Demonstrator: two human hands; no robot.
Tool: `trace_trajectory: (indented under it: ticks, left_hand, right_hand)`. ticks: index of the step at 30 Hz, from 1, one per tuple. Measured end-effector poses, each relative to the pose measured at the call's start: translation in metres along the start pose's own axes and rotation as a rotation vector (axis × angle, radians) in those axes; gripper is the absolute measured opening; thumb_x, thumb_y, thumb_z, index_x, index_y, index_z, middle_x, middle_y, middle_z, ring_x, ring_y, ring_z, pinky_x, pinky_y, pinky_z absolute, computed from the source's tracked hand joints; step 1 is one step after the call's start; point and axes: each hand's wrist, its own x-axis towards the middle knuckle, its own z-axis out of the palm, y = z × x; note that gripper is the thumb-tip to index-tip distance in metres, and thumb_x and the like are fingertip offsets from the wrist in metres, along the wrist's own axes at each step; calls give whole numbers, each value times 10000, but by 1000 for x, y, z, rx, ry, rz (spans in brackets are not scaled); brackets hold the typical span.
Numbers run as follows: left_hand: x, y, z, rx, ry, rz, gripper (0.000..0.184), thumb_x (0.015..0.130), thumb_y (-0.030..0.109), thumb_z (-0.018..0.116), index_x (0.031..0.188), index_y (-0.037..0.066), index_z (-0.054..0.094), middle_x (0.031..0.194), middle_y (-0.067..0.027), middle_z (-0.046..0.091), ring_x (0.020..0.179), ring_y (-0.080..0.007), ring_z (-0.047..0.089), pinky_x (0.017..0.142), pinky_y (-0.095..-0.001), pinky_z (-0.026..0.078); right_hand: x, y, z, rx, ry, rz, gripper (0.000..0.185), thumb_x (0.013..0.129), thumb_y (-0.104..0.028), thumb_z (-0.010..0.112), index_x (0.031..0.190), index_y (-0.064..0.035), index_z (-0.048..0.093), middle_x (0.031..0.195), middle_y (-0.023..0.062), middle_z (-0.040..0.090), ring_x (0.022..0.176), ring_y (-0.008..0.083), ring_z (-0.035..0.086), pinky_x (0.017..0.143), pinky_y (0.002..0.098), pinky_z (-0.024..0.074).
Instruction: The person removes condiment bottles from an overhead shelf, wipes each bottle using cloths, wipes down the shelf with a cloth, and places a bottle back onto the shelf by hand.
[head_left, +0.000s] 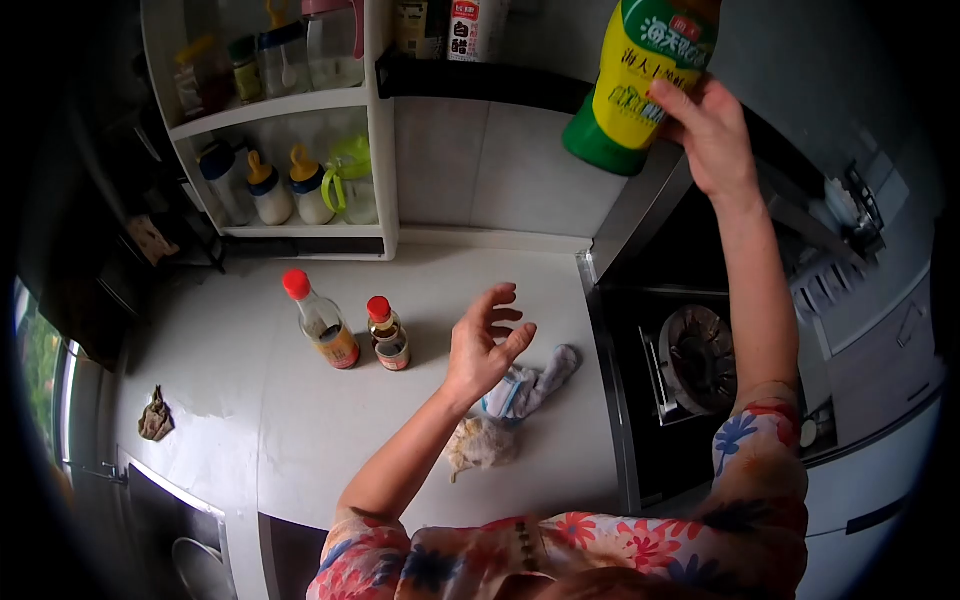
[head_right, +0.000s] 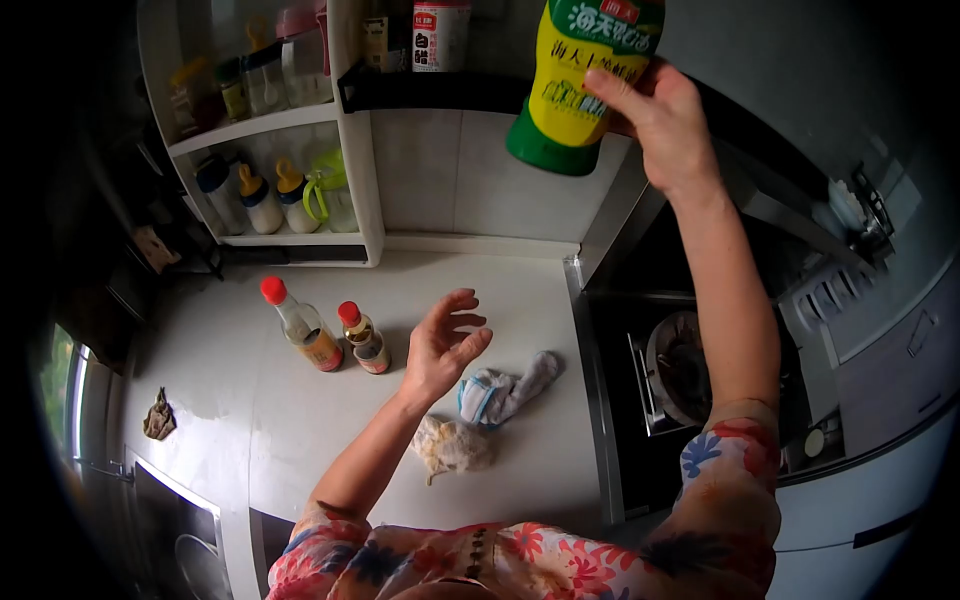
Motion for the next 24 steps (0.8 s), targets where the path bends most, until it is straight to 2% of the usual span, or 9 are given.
trace_trajectory:
  ticks: [2, 5, 8, 10, 14, 15, 21, 24]
  left_hand:
    - [-15, -16, -3, 30, -46, -51, 447, 802, 90, 688, 1190, -31, 503, 1152, -139, 543, 976, -204, 604, 775, -292, 535]
    - [-35, -21, -2, 37, -97, -128, 356, 808, 56, 667, 1131, -38, 552, 1099, -117, 564, 942, -190, 616, 758, -283, 537]
    - [-49, -27, -4, 70, -138, -182, 312, 806, 37, 663, 1097, -37, 577, 1036, -115, 575, 902, -181, 628, 724, -279, 537]
    - [-57, -32, -8, 52, -161, -232, 304, 804, 38, 666, 1088, -34, 584, 1029, -117, 575, 888, -182, 632, 711, -279, 535]
    - [-65, -37, -19, 68, -141, -296, 280, 810, 65, 666, 1073, -10, 603, 998, -119, 581, 853, -187, 641, 703, -288, 530]
    - [-66, -37, -21, 85, -135, -287, 276, 810, 69, 667, 1069, -4, 607, 993, -119, 584, 849, -186, 641, 705, -289, 530]
    - [-67, -36, -27, 153, -143, -259, 261, 829, 43, 654, 1076, -11, 590, 1011, -90, 607, 865, -157, 635, 747, -267, 531]
    - [-69, -46, -31, 134, -156, -316, 299, 826, 42, 656, 1113, 6, 580, 1043, -91, 603, 906, -165, 633, 761, -275, 533]
  right_hand:
    - [42, -7, -20, -119, 24, -52, 439, 791, -196, 732, 1110, 27, 528, 1071, 133, 611, 1043, 233, 586, 835, 411, 529]
    - [91, -9, -11, -107, 165, 32, 394, 861, -133, 624, 1207, 9, 500, 1016, 85, 623, 878, 170, 618, 651, 278, 532]
    - [128, 30, -16, -106, 51, 79, 400, 867, -171, 626, 1212, -11, 503, 1046, 104, 626, 916, 181, 625, 745, 346, 542]
    - [140, 56, -12, -192, 69, 54, 562, 794, -261, 727, 1212, 17, 476, 1170, 153, 562, 1173, 285, 491, 943, 511, 419]
    - [158, 93, 0, -275, 156, 96, 603, 713, -281, 798, 1127, 36, 496, 1113, 169, 592, 1142, 319, 513, 940, 588, 363]
    - [155, 93, 5, -221, 128, 105, 654, 699, -286, 807, 1158, 45, 478, 1155, 192, 567, 1185, 335, 477, 975, 600, 298]
    - [166, 111, 12, -277, 91, 108, 732, 724, -359, 777, 1218, 58, 432, 1229, 211, 516, 1200, 341, 459, 981, 587, 311]
    - [165, 104, 7, -322, -51, 168, 715, 766, -403, 729, 1254, 13, 414, 1354, 206, 408, 1341, 370, 254, 1051, 600, 188]
